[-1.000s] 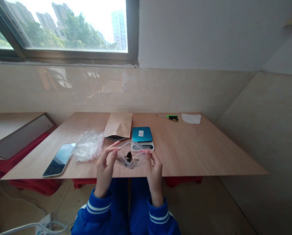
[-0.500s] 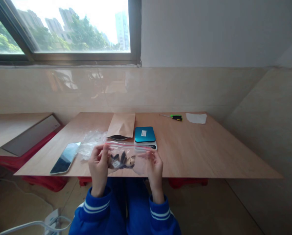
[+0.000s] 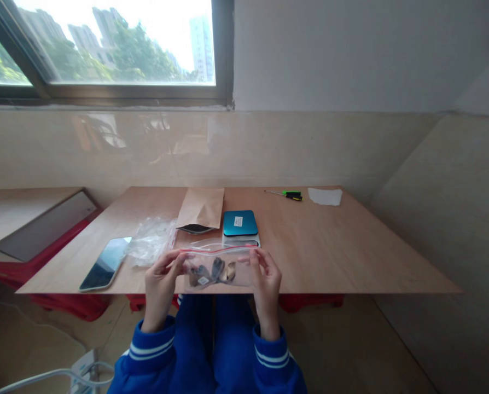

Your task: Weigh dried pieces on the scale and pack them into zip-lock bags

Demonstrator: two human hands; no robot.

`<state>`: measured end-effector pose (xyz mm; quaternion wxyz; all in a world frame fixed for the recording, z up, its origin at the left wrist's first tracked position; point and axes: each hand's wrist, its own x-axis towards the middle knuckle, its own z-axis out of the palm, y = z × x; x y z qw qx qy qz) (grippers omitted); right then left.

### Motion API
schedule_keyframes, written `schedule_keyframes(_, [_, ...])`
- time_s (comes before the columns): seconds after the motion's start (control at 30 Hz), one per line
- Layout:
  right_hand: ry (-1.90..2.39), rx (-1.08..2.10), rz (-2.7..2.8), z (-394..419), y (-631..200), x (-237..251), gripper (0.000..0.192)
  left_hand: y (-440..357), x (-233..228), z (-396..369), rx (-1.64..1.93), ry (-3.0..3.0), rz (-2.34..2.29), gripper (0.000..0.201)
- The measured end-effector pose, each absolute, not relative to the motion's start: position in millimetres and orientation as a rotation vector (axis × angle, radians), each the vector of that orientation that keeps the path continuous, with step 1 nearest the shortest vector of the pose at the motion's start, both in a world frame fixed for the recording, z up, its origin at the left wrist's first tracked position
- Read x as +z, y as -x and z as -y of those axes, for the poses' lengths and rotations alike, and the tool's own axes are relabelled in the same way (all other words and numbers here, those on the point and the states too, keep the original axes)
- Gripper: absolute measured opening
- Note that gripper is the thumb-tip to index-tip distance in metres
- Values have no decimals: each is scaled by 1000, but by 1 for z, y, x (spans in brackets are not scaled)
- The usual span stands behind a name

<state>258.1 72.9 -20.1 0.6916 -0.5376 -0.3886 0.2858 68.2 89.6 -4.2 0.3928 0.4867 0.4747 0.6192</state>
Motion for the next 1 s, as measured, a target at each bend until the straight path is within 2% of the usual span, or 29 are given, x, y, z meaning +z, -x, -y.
schedule_keyframes(0.2, [1184, 538, 861, -70, -263, -22, 27, -67, -4, -86, 1551, -1268, -1179, 25])
schedule_keyframes(0.67, [1270, 505, 846, -65, -265, -26, 34, -78, -12, -86, 1611, -1295, -1273, 25])
schedule_keyframes(1.0, [1271, 409, 856, -64, -264, -23, 31, -76, -13, -81, 1647, -1336, -1279, 21])
